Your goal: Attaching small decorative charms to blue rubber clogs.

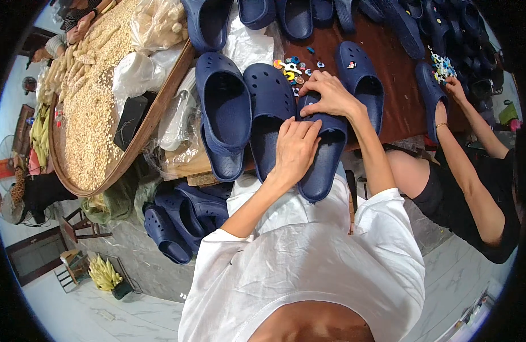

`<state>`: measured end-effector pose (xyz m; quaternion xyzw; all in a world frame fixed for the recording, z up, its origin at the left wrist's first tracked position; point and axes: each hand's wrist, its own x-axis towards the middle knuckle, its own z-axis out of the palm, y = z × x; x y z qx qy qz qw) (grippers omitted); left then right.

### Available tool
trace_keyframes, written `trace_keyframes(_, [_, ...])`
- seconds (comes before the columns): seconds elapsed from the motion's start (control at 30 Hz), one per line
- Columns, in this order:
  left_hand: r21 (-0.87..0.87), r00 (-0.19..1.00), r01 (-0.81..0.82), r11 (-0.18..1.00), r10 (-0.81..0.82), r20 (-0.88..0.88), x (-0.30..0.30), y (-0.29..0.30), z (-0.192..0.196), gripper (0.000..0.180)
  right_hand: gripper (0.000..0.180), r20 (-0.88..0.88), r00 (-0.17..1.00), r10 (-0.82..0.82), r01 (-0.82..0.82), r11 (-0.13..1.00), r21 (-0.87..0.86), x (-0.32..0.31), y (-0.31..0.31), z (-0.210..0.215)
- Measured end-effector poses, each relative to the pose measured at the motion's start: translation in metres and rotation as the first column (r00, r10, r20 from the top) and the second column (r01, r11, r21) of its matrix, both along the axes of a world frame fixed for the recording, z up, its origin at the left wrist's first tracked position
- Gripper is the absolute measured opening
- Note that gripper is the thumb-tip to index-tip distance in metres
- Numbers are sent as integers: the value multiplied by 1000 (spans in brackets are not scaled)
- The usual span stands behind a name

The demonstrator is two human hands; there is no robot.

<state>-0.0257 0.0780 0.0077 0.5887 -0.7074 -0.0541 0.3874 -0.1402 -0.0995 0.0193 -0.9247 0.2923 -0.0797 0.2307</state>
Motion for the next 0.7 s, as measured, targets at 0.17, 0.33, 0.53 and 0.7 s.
trace_keyframes(0.17, [-36,1000,-25,999,24,-8,1,0,-13,39,39,-12,999,49,-49,999,-17,8,1,2])
trace_keyframes(0.33, [-77,997,-50,996,46,-58,-1,-2,-13,41,25,83,983,164,-157,984,-88,14,-8,-14])
trace_keyframes(0.53, [-91,997,-54,994,48,-65,-3,-3,-17,39,24,151,979,137,-117,983,-139,17,-14,-20])
trace_keyframes(0.7, [-82,994,-36,996,27,-109,-3,-1,-17,40,21,262,951,163,-131,982,-137,7,4,-8])
